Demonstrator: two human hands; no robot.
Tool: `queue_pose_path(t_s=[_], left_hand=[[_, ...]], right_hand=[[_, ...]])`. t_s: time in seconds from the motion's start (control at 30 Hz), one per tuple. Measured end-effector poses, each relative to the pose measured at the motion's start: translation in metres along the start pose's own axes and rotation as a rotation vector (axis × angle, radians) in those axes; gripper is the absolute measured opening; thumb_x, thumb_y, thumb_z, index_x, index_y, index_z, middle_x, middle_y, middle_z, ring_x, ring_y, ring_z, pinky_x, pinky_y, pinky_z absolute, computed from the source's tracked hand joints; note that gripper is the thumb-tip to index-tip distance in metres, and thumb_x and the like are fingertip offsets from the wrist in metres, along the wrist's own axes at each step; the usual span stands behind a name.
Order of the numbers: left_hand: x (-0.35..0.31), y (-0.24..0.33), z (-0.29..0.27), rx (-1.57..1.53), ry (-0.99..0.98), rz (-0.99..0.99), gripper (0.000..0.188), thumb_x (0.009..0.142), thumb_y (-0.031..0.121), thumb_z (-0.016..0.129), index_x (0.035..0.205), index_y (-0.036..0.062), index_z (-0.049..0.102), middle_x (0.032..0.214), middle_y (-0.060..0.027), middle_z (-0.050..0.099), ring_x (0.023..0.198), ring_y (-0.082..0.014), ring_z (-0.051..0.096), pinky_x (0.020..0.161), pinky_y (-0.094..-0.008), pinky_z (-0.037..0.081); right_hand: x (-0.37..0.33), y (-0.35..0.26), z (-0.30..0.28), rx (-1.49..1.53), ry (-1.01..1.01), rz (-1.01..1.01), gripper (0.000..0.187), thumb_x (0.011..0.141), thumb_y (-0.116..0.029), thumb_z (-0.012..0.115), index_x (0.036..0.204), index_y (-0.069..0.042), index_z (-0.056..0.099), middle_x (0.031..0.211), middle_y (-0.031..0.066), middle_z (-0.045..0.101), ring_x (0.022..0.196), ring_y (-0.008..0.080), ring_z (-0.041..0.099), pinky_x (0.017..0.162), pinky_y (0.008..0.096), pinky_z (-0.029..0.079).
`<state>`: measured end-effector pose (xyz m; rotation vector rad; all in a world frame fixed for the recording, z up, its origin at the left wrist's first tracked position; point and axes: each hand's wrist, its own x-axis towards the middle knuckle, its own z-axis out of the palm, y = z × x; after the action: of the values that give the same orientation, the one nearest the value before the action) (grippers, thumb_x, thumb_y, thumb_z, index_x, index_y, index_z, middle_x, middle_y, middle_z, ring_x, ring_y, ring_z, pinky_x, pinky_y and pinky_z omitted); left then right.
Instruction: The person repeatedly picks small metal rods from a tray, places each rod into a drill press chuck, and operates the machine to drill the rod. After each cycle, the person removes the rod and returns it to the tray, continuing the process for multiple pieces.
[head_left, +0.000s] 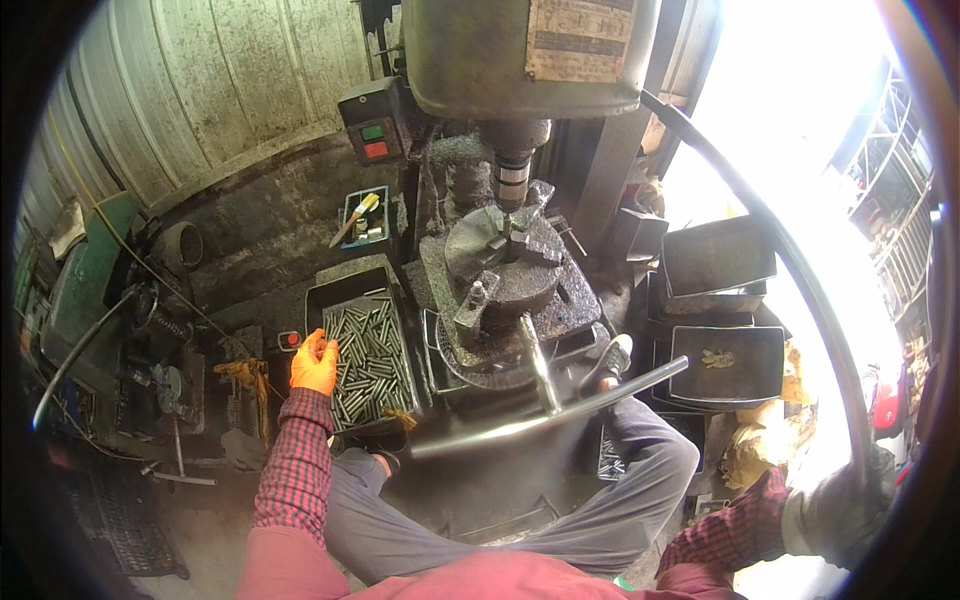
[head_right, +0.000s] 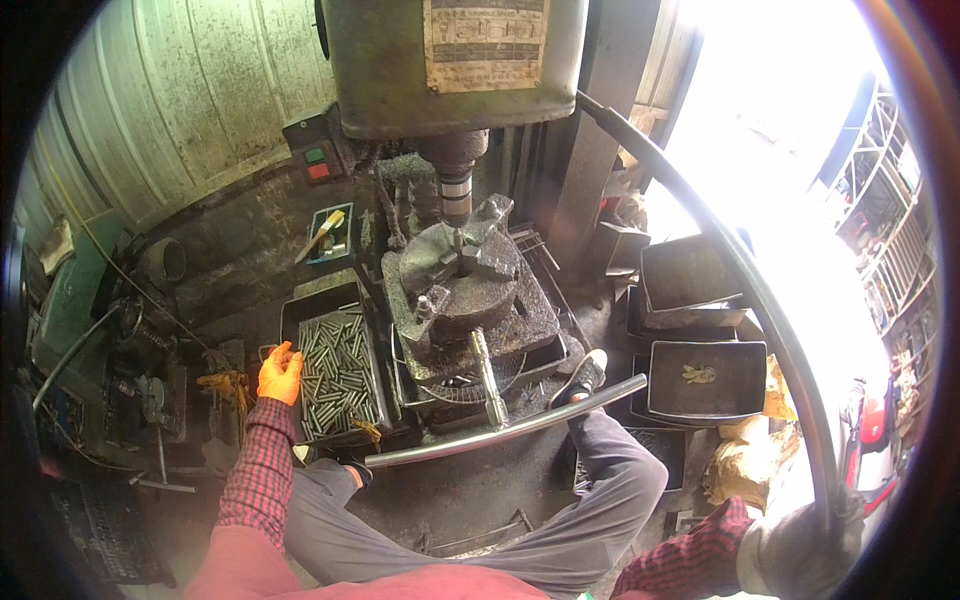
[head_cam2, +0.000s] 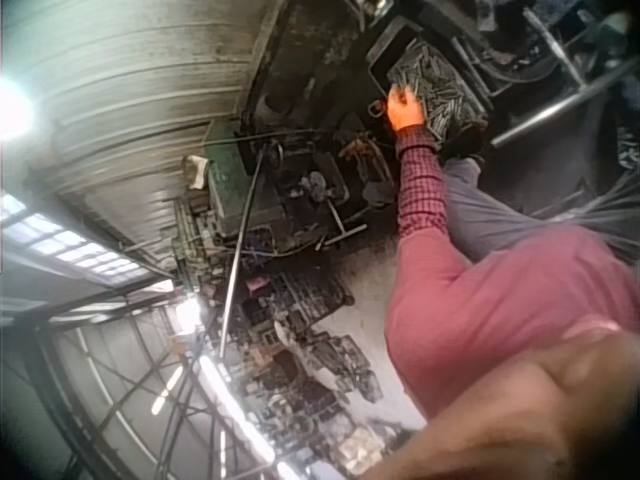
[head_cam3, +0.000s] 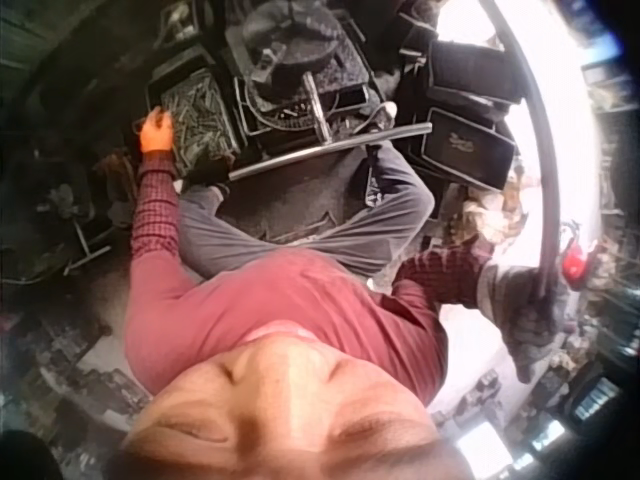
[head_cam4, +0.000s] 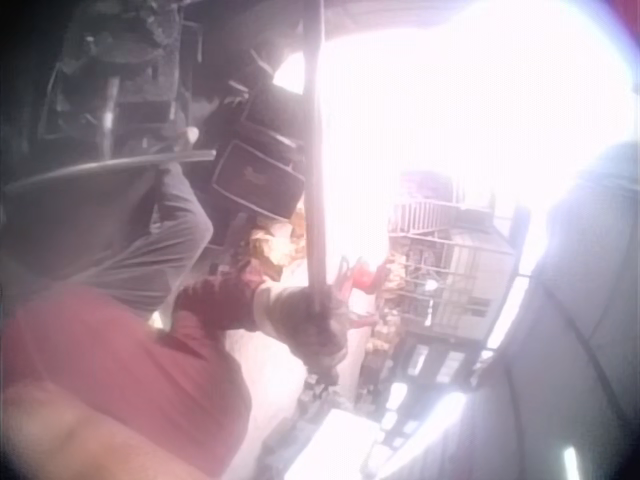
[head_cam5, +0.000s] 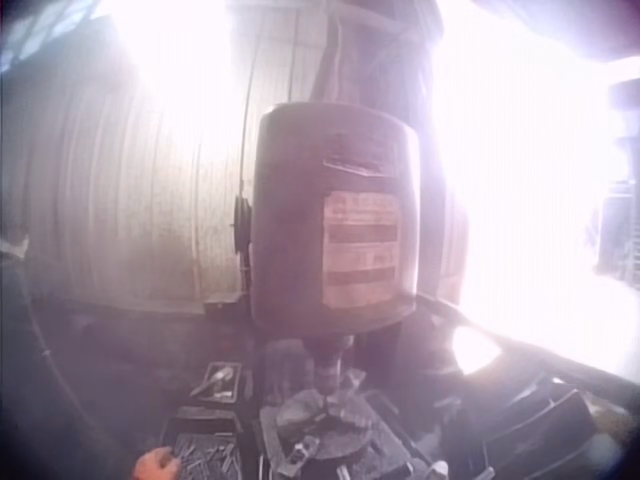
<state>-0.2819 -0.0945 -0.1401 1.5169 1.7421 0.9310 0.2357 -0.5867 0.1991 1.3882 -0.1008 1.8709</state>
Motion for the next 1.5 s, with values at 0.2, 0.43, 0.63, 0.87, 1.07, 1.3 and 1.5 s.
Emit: queue_pose_path(t_s=[0.2, 0.43, 0.63, 0.87, 1.07, 1.3, 1.5], left_hand=[[-0.002, 0.002, -0.001, 0.018, 0.003, 0.019, 0.056, 0.101, 0.025, 0.075, 0.149, 0.0016, 0.059, 0.115, -0.0080, 0.074, 0.102, -0.0168, 0.068, 0.091, -0.0344, 0.055], [0.000, -0.003, 0.001, 0.039, 0.011, 0.015, 0.056, 0.101, 0.024, 0.074, 0.149, 0.0010, 0.059, 0.115, -0.0082, 0.074, 0.101, -0.0170, 0.069, 0.091, -0.0346, 0.055], [0.011, -0.013, 0.004, -0.057, 0.012, 0.086, 0.054, 0.101, 0.022, 0.074, 0.148, 0.0003, 0.060, 0.110, -0.0053, 0.073, 0.096, -0.0144, 0.067, 0.087, -0.0324, 0.055], [0.004, -0.002, 0.008, -0.077, 0.010, 0.119, 0.055, 0.101, 0.021, 0.075, 0.149, -0.0009, 0.058, 0.104, -0.0016, 0.068, 0.090, -0.0091, 0.062, 0.081, -0.0283, 0.052], [-0.003, -0.001, 0.004, -0.120, -0.001, 0.143, 0.055, 0.102, 0.019, 0.075, 0.150, -0.0019, 0.057, 0.105, -0.0005, 0.067, 0.087, -0.0083, 0.060, 0.079, -0.0267, 0.051], [-0.006, -0.008, -0.001, -0.082, 0.018, 0.133, 0.054, 0.101, 0.021, 0.075, 0.149, 0.0010, 0.060, 0.108, -0.0013, 0.068, 0.090, -0.0097, 0.061, 0.081, -0.0289, 0.052], [-0.007, -0.007, -0.002, -0.100, 0.004, 0.115, 0.055, 0.101, 0.021, 0.075, 0.149, 0.0008, 0.059, 0.109, -0.0012, 0.067, 0.092, -0.0096, 0.061, 0.082, -0.0287, 0.052]], right_hand=[[-0.027, -0.015, 0.008, 0.034, -0.035, 0.079, 0.041, 0.110, -0.048, 0.056, 0.083, -0.020, 0.067, 0.074, -0.0084, 0.066, 0.064, 0.0124, 0.065, 0.061, 0.0336, 0.051], [-0.028, -0.018, 0.003, 0.543, 0.068, 0.305, 0.040, 0.108, -0.051, 0.060, 0.084, -0.021, 0.073, 0.076, -0.0102, 0.071, 0.064, 0.0098, 0.068, 0.058, 0.0271, 0.051], [-0.025, -0.020, -0.015, 0.457, 0.097, 0.260, 0.043, 0.107, -0.053, 0.061, 0.082, -0.021, 0.073, 0.073, -0.0102, 0.070, 0.063, 0.0097, 0.068, 0.056, 0.0273, 0.049], [-0.042, -0.027, -0.002, -0.175, -0.032, 0.077, 0.053, 0.111, -0.059, 0.045, 0.096, -0.014, 0.067, 0.087, 0.0016, 0.066, 0.082, 0.0201, 0.067, 0.076, 0.0395, 0.055], [-0.045, -0.030, -0.004, -0.105, 0.043, 0.138, 0.053, 0.112, -0.057, 0.042, 0.100, -0.011, 0.066, 0.092, 0.0057, 0.066, 0.087, 0.0224, 0.068, 0.076, 0.0401, 0.056], [-0.063, -0.035, 0.003, -0.190, -0.114, 0.075, 0.049, 0.113, -0.054, 0.038, 0.108, -0.013, 0.064, 0.093, 0.0041, 0.064, 0.082, 0.0227, 0.066, 0.069, 0.0417, 0.055], [-0.067, -0.032, 0.008, 0.392, 0.160, 0.171, 0.044, 0.113, -0.054, 0.037, 0.106, -0.014, 0.057, 0.084, 0.0023, 0.056, 0.067, 0.0243, 0.056, 0.060, 0.0412, 0.045]])
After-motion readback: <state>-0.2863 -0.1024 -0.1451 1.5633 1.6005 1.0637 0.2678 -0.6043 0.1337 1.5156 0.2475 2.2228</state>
